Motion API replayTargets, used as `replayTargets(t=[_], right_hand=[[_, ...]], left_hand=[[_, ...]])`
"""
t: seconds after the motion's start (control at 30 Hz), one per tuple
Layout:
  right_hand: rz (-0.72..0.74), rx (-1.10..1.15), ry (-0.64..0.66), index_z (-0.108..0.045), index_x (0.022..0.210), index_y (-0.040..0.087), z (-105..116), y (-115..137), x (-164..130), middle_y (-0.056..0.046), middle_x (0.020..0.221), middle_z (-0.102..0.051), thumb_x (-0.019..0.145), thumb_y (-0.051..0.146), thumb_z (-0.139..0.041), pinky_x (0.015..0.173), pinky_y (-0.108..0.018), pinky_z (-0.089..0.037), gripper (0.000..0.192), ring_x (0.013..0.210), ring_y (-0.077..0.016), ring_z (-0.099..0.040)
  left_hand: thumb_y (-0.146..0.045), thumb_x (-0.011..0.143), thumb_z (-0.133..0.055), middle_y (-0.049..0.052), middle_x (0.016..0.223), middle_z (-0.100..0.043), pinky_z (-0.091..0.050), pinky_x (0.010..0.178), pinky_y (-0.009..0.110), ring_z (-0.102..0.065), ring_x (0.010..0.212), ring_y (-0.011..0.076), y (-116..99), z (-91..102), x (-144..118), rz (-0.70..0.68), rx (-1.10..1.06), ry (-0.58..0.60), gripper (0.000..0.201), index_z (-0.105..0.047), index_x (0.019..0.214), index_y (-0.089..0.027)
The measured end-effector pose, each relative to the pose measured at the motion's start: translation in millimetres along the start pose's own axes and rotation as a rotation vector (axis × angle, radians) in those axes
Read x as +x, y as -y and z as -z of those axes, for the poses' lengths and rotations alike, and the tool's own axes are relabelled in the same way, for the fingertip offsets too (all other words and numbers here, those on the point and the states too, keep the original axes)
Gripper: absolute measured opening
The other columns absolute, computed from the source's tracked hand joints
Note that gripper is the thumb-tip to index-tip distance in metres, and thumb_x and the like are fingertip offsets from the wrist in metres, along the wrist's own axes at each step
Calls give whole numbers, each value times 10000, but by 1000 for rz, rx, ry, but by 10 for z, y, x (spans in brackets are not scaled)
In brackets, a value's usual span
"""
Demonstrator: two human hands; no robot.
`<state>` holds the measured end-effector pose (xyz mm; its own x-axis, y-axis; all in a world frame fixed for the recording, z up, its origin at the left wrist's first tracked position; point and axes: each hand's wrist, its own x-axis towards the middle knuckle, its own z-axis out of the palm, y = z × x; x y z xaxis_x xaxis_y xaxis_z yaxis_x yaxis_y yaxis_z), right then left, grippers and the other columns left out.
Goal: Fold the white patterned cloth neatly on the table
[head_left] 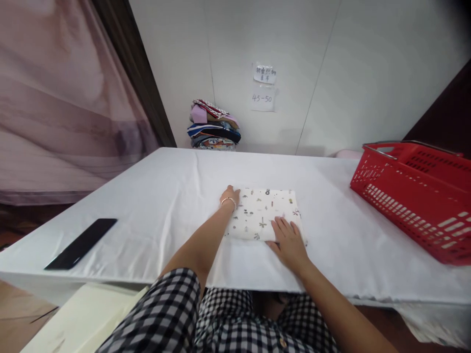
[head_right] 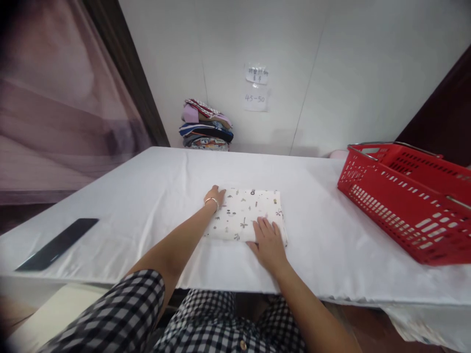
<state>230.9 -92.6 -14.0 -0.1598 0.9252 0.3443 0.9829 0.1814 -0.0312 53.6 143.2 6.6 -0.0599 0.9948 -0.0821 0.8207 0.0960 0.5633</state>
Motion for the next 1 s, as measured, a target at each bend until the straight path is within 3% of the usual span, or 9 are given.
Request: replayTargets(t=[0.53, 0.8, 0.87, 1.0], right_hand=[[-15, 32, 13, -370, 1356, 144, -29, -9, 6, -126, 1427, -345, 877, 460, -383, 1070, -482, -158, 574, 1326, -267, -254], [-13, 31, 8, -384, 1345, 133, -7, -2, 11, -132, 1419, -356, 875, 454, -396, 1068, -480, -161, 570, 1324, -268, -257], [-14, 37, 11, -377, 1351, 142, -10, -5, 12, -130, 1421, -354, 872, 453, -398, 1067, -483, -164, 572, 1326, -268, -252], [-14, 41, 23, -362, 1360, 141, -10, -9, 14, -127, 1422, -353, 871, 468, -391, 1068, -479, -166, 590, 1330, -265, -246]], left_hand=[[-400, 800, -540, 107, 1244, -557, -416, 924, 299, -520, 1146, 231, -5, 107, 15, -49, -35, 17, 535, -425, 1274, -180], [-415, 828, -481, 116, 1254, -533, -402, 936, 345, -512, 1130, 253, -11, 86, -23, -48, -11, 2, 497, -442, 1266, -183], [-387, 830, -485, 104, 1299, -488, -368, 974, 330, -460, 1179, 242, 13, 115, -52, -140, 35, -46, 480, -448, 1267, -192], [-283, 844, -460, 64, 1263, -515, -295, 1029, 342, -397, 1212, 231, 12, 169, -121, -503, 174, -114, 353, -536, 1187, -245]])
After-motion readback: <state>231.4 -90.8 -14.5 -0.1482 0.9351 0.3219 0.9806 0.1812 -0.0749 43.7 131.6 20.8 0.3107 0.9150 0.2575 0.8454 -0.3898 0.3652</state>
